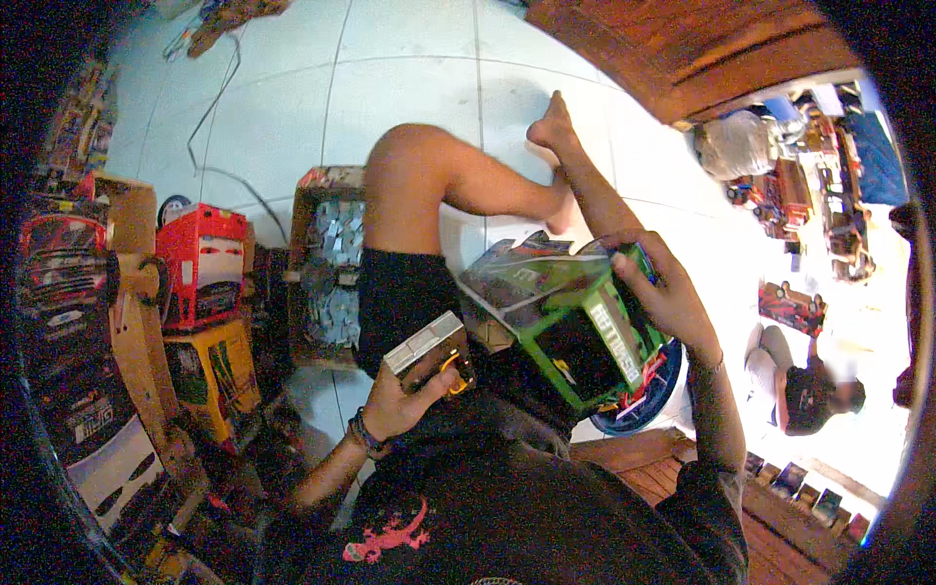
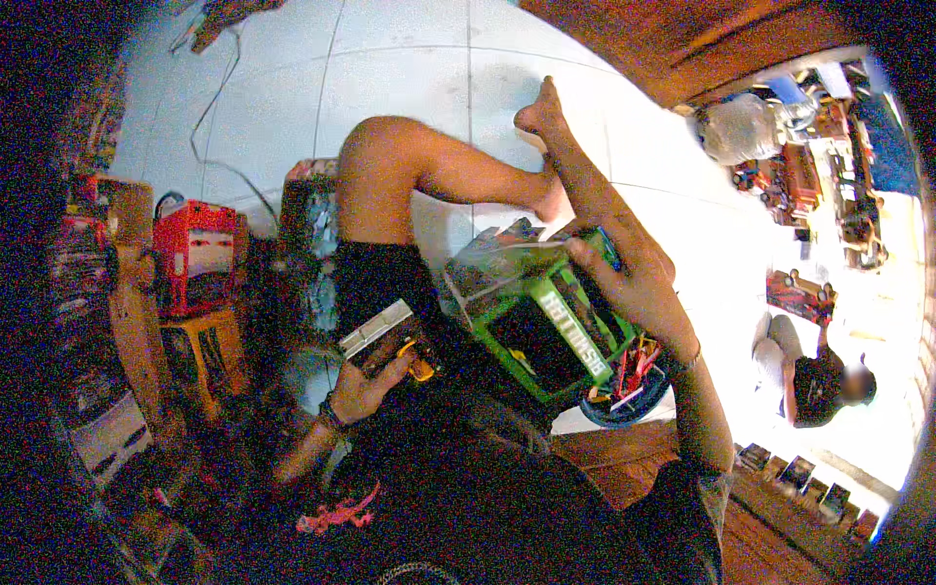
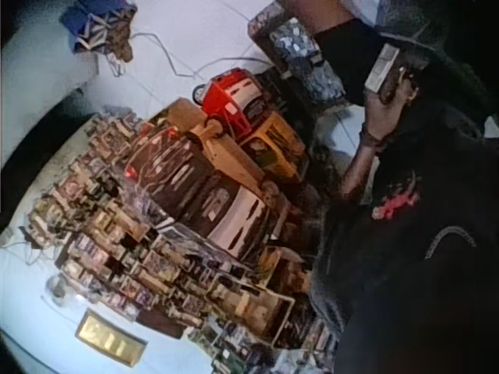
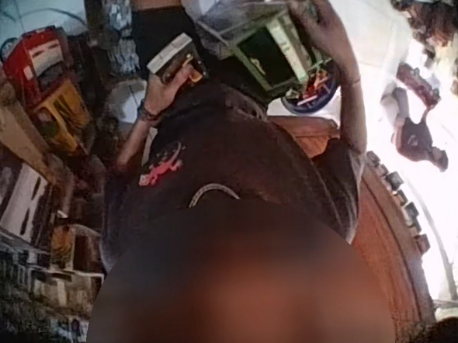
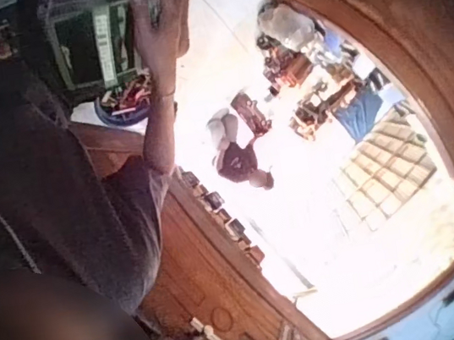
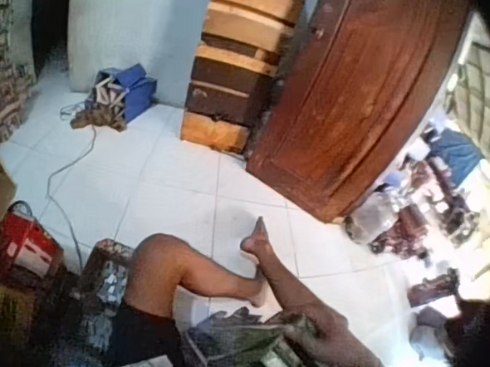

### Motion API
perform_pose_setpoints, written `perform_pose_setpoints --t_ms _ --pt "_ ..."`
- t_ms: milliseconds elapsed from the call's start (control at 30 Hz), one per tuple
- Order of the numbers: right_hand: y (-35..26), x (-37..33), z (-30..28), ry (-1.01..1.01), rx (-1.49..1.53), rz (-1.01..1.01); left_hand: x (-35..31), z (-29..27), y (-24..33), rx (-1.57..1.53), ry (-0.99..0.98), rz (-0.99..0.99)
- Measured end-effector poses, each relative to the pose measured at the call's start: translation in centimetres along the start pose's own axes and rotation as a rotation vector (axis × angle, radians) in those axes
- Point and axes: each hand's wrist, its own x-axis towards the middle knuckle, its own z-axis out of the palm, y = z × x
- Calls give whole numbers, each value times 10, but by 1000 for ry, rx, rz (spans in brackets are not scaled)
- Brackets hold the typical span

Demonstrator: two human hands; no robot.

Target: The person sits on the floor and assembles a green toy truck. They open the packaging, remove the truck body and a separate chassis, and attach the chassis to the truck body.

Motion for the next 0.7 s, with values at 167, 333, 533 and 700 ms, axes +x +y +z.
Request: perform_pose_setpoints --t_ms 167,333,533,700 --pt "33 -16 9 209 226 276 -4 5 10 65 -38 78" --pt "42 -20 12 241 922 380 -9 16 18 52 -60 31" --pt "43 -47 8 389 -286 119 5 39 22 4 -122 14" --pt "41 -53 13 415 -51 123 15 40 18 280 -216 -62"
